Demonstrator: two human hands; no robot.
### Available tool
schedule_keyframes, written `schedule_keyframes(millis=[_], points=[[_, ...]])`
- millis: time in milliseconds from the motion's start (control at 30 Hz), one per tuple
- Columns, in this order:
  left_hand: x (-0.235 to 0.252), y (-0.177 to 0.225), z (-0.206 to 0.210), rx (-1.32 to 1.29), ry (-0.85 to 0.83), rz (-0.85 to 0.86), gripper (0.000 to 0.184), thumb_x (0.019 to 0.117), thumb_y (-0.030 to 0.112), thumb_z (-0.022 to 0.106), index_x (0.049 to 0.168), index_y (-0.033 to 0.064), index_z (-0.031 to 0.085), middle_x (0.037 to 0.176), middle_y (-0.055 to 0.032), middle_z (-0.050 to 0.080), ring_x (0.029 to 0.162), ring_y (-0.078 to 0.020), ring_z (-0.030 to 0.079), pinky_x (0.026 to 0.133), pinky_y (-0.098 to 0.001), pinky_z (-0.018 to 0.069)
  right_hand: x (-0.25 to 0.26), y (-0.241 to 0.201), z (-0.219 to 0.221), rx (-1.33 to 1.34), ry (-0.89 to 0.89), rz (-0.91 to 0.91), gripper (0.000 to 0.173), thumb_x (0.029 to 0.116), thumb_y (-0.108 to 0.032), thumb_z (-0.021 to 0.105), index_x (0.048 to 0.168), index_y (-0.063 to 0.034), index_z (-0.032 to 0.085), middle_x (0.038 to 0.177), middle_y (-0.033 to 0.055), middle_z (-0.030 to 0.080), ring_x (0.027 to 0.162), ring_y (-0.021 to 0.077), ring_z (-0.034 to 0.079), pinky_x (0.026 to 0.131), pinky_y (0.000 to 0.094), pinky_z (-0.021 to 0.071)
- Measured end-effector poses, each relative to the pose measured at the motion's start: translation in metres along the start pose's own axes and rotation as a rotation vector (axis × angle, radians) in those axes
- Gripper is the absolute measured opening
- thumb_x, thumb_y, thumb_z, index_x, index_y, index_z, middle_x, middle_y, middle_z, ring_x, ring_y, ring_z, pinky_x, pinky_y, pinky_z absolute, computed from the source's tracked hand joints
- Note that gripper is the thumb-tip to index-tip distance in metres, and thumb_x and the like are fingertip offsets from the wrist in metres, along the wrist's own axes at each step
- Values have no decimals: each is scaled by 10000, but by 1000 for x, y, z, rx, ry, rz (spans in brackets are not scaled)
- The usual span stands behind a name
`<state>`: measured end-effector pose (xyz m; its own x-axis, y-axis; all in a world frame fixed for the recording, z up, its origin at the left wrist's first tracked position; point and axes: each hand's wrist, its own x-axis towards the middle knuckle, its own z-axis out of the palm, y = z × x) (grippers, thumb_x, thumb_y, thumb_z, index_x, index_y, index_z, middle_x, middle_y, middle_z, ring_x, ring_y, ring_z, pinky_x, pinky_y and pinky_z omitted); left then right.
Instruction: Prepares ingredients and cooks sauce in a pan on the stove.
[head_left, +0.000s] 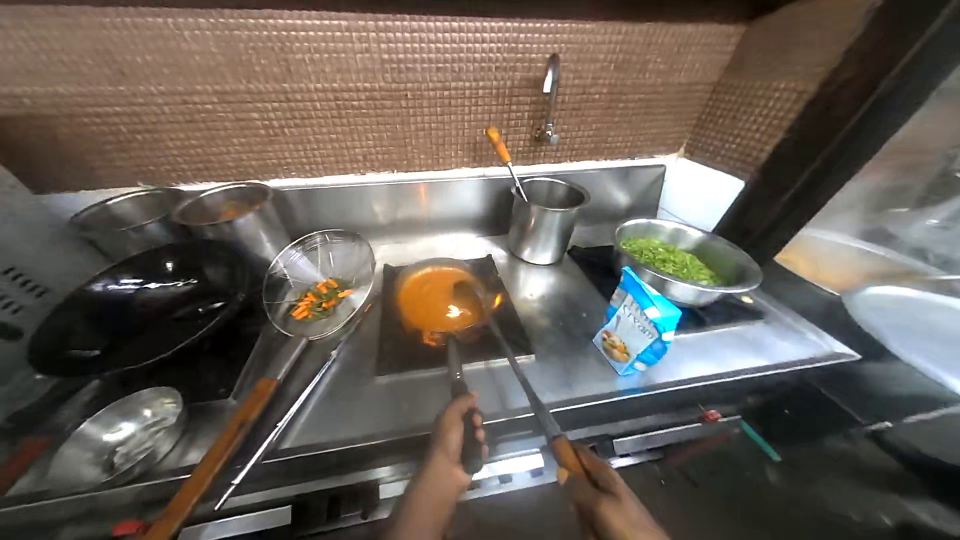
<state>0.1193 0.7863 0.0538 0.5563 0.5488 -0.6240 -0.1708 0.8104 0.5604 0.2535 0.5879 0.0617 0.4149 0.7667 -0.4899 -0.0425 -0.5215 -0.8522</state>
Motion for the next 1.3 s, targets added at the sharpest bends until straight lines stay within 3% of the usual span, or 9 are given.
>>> schedule_keyframes(millis=[167, 233, 300, 367, 467, 633, 800, 1033, 1300], points=[[-19, -4, 12, 24, 41, -13, 172, 1076, 219, 500, 999, 67, 527, 627, -22, 493, 421, -111, 486, 370, -251, 468, 43, -18, 32, 485, -84, 16, 281, 1086, -221, 437, 1298, -57, 522, 733, 33, 582, 425, 81, 469, 368, 231, 425], [-27, -12, 13, 53, 46, -15, 173, 1080, 219, 502, 1009, 64, 532, 641, -25, 506, 435, -114, 499, 382, -252, 473, 64, -13, 33, 114, 49, -63, 316, 1066, -253, 510, 1330, -81, 527, 779, 66, 599, 471, 142, 516, 420, 301, 467], [-20, -8, 10, 49, 38, -14, 167, 1076, 224, 510, 1062, 61, 545, 652, -26, 507, 441, -117, 501, 381, -256, 474, 60, -6, 22, -387, 162, -99, 527, 1018, -353, 580, 1477, -115, 479, 956, 167, 694, 754, 307, 685, 694, 507, 572], [-3, -1, 2, 25, 21, -27, 157, 1070, 233, 508, 1088, 80, 537, 647, -19, 493, 435, -116, 490, 377, -260, 469, 34, 1, 13, -704, 202, -129, 667, 1014, -379, 579, 1572, -78, 372, 1114, 233, 713, 972, 417, 712, 867, 626, 548], [3, 4, -1, -13, 22, -39, 164, 1065, 240, 515, 1003, 89, 521, 616, -18, 484, 413, -112, 474, 366, -254, 456, 16, -1, 7, -1010, 205, -201, 727, 1036, -335, 511, 1662, -166, 182, 1250, 234, 669, 928, 443, 716, 792, 644, 565], [-29, -14, 11, 3, 37, -34, 153, 1073, 213, 523, 1031, 66, 525, 631, -27, 496, 435, -112, 501, 375, -246, 467, 74, -28, 16, -1194, 363, -201, 720, 1009, -250, 499, 1635, -435, 196, 1183, 161, 675, 769, 358, 713, 681, 564, 585], [11, 1, 4, -42, 26, -27, 132, 1057, 216, 531, 1036, 85, 526, 629, -16, 484, 418, -112, 478, 364, -256, 461, 29, -15, 22, -1109, 271, -147, 706, 1032, -285, 489, 1661, -337, 172, 1235, 222, 667, 841, 415, 715, 727, 609, 575], [-29, -21, 21, -7, 48, -24, 135, 1066, 199, 534, 1059, 65, 521, 648, -34, 503, 438, -126, 508, 377, -262, 477, 68, -33, 12, -1189, 343, -188, 662, 1025, -290, 473, 1622, -453, 235, 1163, 162, 684, 807, 366, 715, 706, 573, 583], [0, -2, 21, -49, 29, -15, 154, 1064, 225, 513, 1017, 79, 518, 611, -18, 477, 412, -117, 479, 363, -257, 460, 28, -25, 13, -1109, 248, -211, 677, 1033, -281, 485, 1647, -373, 215, 1225, 214, 673, 821, 418, 711, 709, 621, 571]])
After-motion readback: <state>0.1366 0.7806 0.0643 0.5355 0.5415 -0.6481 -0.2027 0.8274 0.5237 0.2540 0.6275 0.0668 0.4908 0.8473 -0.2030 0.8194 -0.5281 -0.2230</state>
